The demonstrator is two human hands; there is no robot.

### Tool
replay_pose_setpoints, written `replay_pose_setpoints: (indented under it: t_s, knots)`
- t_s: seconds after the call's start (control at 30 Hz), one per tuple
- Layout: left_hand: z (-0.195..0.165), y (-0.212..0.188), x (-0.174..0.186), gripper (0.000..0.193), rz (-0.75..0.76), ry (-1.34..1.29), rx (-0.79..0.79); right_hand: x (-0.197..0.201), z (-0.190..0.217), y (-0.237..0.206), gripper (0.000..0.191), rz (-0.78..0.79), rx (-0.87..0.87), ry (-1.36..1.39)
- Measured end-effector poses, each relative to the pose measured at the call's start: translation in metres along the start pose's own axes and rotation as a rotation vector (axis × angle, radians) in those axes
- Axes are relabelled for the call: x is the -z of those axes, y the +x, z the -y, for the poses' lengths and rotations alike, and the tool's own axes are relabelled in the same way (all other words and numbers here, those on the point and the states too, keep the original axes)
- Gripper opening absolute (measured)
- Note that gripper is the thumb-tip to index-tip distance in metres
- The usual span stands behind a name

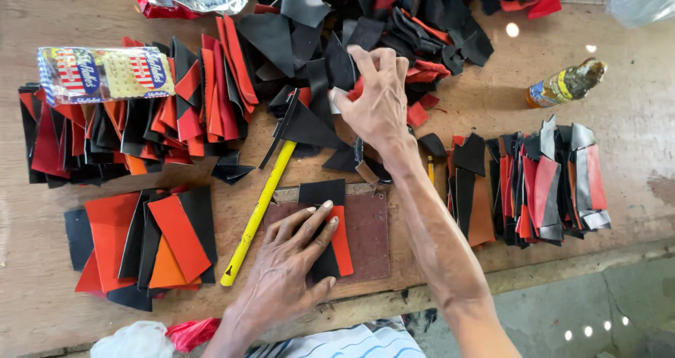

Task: The person assembles red and black rubber pieces on a wooden workbench, measures and marks them with a ruler and pencil, then cuts them with shears. The finished pieces are stacked on the table.

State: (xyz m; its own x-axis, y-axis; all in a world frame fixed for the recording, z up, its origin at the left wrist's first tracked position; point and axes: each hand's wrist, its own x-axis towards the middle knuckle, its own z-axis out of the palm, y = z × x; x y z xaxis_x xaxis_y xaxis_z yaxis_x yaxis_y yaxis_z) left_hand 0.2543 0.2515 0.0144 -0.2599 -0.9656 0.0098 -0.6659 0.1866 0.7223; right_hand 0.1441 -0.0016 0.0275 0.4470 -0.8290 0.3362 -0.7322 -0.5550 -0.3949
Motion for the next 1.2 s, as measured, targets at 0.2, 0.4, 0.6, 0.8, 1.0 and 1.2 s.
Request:
replay_pose_setpoints:
  t_s: [0.2, 0.4, 0.6, 0.8, 1.0, 1.2]
  knots:
    - [-0.001, -0.002, 0.002, 0.089, -0.038, 0.007, -0.025, -0.003, 0.010, 0.003, 0.032, -0.074, -0.084, 0.249]
    - [-0.002, 0.000, 0.002, 0.090, -0.030, -0.025, 0.004, 0.004, 0.030, -0.038, 0.034, 0.012, 0.141, 0.215]
    - [-0.001, 0.006, 0.001, 0.087, -0.041, -0.012, 0.004, 0.027, 0.039, -0.099, 0.033, 0.158, 0.182, 0.254]
    - [-0.002, 0.007, 0.001, 0.090, -0.014, 0.001, -0.003, 0.030, 0.025, -0.088, 0.027, 0.102, 0.025, 0.247]
    - [-0.007, 0.008, 0.001, 0.089, -0.007, 0.004, 0.028, 0.043, -0.036, -0.038, 0.064, -0.113, -0.331, 0.071]
    - [-0.007, 0.013, -0.003, 0.090, 0.014, 0.004, 0.045, 0.012, -0.055, -0.006, 0.091, -0.138, -0.346, -0.088]
